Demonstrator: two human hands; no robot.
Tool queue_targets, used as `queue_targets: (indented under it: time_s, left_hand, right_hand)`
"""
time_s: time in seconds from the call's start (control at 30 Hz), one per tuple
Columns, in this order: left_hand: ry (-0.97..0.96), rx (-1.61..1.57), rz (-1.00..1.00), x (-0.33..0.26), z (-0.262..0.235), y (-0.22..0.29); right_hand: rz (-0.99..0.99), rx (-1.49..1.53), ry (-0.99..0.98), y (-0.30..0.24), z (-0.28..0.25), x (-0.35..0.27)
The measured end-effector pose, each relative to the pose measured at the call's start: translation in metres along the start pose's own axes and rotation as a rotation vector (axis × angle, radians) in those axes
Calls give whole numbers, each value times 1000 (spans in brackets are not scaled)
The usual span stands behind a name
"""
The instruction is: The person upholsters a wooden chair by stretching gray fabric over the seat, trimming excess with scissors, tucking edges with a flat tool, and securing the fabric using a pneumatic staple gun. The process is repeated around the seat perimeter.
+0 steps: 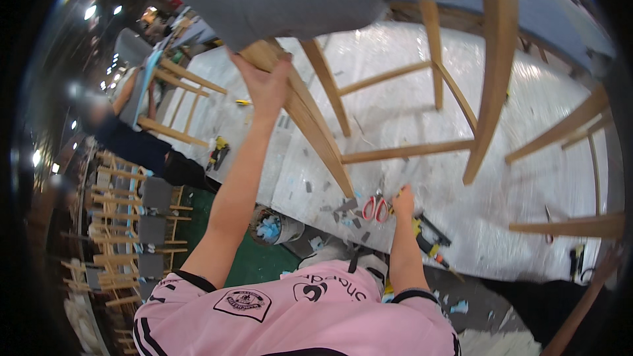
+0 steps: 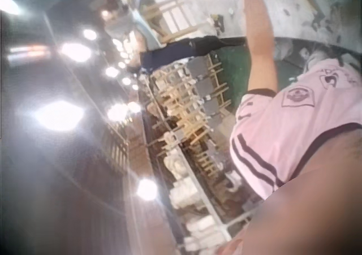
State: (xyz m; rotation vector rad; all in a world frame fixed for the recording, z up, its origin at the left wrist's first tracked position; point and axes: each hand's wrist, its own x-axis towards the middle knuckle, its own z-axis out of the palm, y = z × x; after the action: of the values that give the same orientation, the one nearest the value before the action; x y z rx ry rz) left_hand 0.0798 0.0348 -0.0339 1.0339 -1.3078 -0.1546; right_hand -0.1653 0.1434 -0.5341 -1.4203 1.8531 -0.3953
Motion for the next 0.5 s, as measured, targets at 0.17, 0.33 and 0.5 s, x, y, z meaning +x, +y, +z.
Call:
queue_targets:
  time_s: [0.17,0.33,0.5]
  left_hand:
    - [73,501,119,-9,-13,14]
    - [-161,801,799,-5,15,67]
    - [-19,1076,1023,-14,45,67]
  right_hand:
    - [195,748,-167,24,-7,-9]
    - [248,1586,-352,25,-65,-108]
    - [-24,1636,-255,-40,-122,-188]
